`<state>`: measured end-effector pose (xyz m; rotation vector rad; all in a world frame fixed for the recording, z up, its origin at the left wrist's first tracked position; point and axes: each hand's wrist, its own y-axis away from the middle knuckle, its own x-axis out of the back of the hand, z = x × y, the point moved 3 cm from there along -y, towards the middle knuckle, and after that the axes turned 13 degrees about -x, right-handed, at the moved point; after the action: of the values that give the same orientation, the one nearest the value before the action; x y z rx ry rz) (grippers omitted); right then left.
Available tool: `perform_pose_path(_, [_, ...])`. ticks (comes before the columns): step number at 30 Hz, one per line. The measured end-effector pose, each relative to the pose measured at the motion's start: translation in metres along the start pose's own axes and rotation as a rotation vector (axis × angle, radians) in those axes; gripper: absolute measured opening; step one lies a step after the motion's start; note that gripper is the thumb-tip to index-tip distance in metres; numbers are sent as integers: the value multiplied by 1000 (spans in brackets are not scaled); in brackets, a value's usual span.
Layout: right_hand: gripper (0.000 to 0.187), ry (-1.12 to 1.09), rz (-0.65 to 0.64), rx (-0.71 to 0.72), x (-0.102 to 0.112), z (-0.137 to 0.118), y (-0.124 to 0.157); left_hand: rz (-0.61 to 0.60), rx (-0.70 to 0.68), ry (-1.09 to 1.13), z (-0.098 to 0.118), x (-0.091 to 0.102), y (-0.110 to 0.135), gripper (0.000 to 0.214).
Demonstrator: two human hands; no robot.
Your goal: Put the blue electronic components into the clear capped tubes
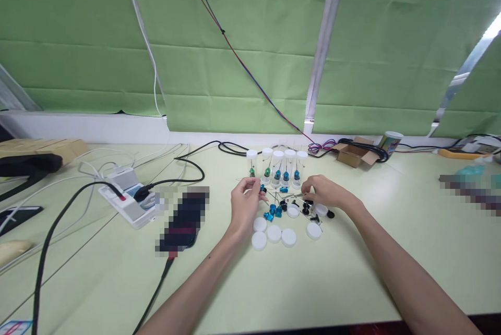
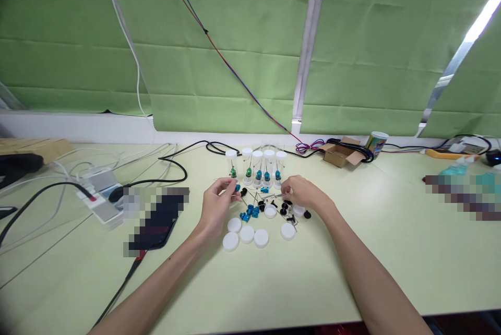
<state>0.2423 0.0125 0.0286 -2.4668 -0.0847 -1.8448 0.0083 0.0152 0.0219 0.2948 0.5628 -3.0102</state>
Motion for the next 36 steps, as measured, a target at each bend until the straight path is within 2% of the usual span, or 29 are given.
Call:
perform_pose_path(7, [11,-48,-28,86,3,-6,4,-1,4,-14,3,-1,1,24])
perform_pose_path(18, [16,-33,-19,22,0,0,0,-30,29,9,2,-3,3,24])
perform_pose_path(29, [12,41,-1,-31,-3,3,-2,-47,31,-9,4,-4,3,24])
perform_pose_path(36, [10,87,-16,-74,-6,4,-1,-67,88,1,1,-5,5,20])
